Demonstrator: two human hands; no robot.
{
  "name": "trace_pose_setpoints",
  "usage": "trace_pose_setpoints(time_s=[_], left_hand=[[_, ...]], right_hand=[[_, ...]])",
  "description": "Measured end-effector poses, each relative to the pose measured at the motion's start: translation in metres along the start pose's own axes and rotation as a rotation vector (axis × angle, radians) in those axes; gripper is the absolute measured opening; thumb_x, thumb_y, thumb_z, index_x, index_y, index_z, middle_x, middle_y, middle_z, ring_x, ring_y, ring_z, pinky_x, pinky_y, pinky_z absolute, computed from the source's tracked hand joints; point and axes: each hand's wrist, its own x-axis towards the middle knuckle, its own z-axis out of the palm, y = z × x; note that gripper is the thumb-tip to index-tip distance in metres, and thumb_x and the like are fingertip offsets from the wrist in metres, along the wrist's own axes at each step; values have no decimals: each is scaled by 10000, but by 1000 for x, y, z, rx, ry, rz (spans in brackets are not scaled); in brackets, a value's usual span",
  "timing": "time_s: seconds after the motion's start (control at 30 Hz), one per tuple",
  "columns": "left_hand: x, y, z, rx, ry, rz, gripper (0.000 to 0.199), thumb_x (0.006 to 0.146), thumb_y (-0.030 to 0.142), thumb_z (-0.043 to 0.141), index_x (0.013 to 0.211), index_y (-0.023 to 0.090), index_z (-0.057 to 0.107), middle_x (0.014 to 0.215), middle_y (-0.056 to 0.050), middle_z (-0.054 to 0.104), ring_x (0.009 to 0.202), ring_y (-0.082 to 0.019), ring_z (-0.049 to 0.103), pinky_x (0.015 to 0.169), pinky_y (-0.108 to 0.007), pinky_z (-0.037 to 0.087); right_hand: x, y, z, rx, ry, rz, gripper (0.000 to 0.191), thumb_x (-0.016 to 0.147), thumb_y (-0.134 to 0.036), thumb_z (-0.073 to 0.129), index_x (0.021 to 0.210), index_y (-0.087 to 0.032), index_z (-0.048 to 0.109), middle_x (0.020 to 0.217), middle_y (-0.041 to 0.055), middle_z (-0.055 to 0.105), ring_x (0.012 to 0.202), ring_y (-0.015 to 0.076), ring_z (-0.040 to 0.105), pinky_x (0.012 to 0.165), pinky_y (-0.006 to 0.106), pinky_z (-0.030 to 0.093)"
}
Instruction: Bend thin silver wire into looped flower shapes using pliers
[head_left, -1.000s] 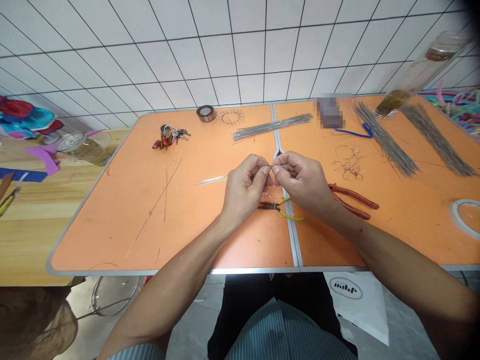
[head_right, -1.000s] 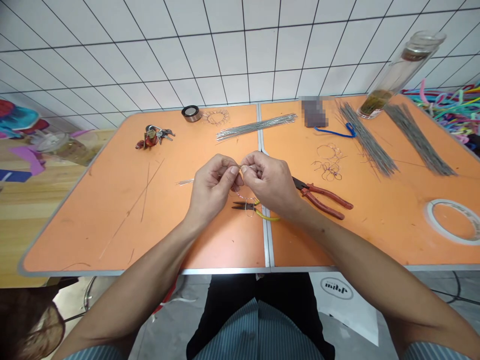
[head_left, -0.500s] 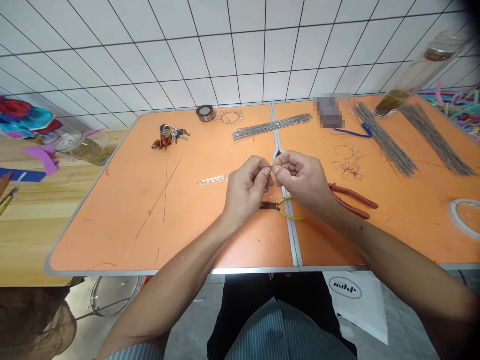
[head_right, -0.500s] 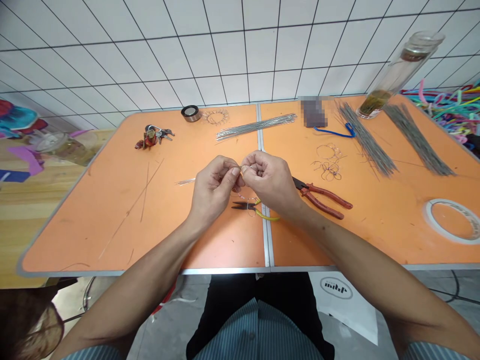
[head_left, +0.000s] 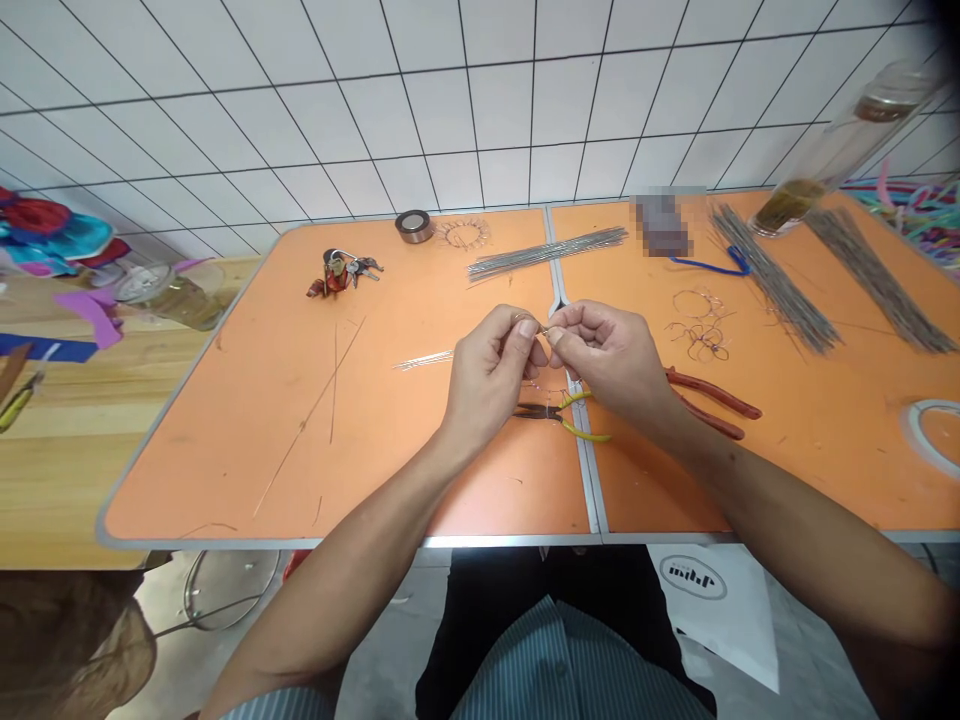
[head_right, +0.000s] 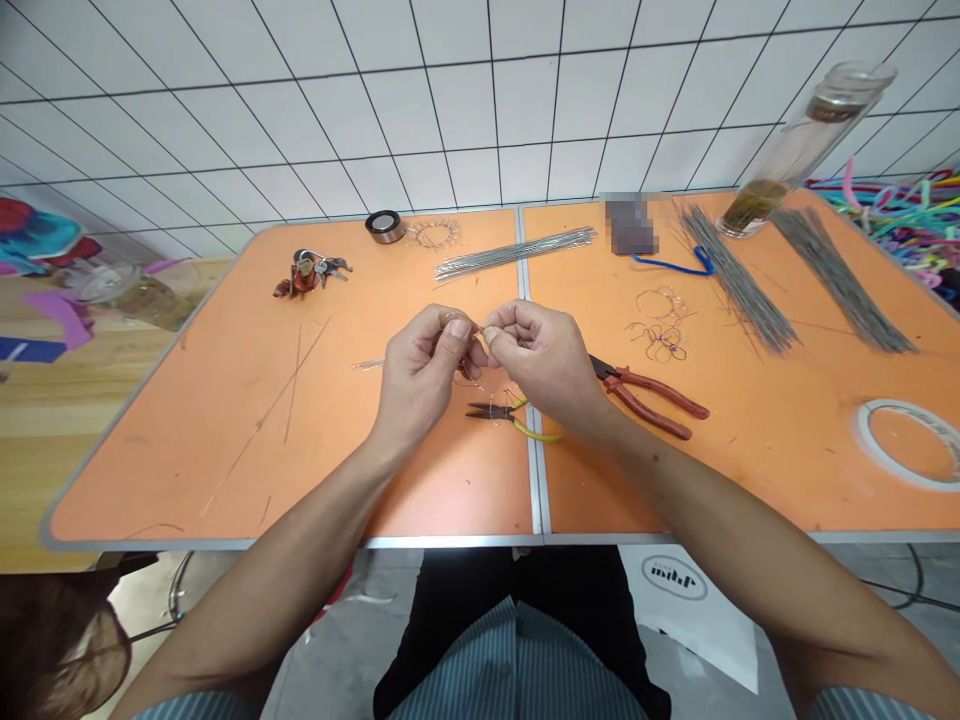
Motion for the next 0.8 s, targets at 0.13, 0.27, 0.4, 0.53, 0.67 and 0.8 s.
trace_pose_setpoints(time_s=[0.13,0.27,0.4,0.53,0.67,0.8], left_hand=[[0,4,1,-10,22,-10,360,1087,544,647,937,218,653,761,-4,712,643,-126,643,628,-261,541],[0,7,1,7,36,5,402,1079,571,648,895,213,664,781,-16,711,677,-131,654,637,-259,540],[1,7,1,-14,42,-16,424,1063,577,672,854,208,669,809,-19,711,646,-118,636,613,-258,533],[2,3,0,-89,30,-94,403,1056,562,689,862,209,677,800,-21,719,622,-114,633,591,-253,525],[4,-1,-2,-205,9,-210,375,1043,537,712,868,207,683,765,-11,709,579,-103,620,571,-242,526],[6,-3,-2,-273,7,-274,368,1015,530,749,856,205,684,743,-10,709,553,-101,609,546,-238,521]], right_hand=[[0,-1,1,1,5,4,47,827,-221,731,821,-202,688,670,-22,680,558,106,539,548,261,443],[-2,0,1,-8,8,-9,41,802,-204,716,800,-211,676,677,-24,667,574,110,537,544,260,424],[-4,2,3,5,8,6,48,785,-189,705,792,-214,665,676,-24,651,584,111,530,542,260,403],[-5,3,5,31,15,-23,49,771,-179,692,779,-212,657,679,-27,640,594,109,520,552,262,397],[-5,6,6,11,17,-54,51,755,-161,660,767,-210,652,679,-25,637,628,118,558,583,264,418],[-4,6,4,-17,-5,-30,59,757,-161,665,793,-208,668,703,-15,671,643,125,587,602,267,443]])
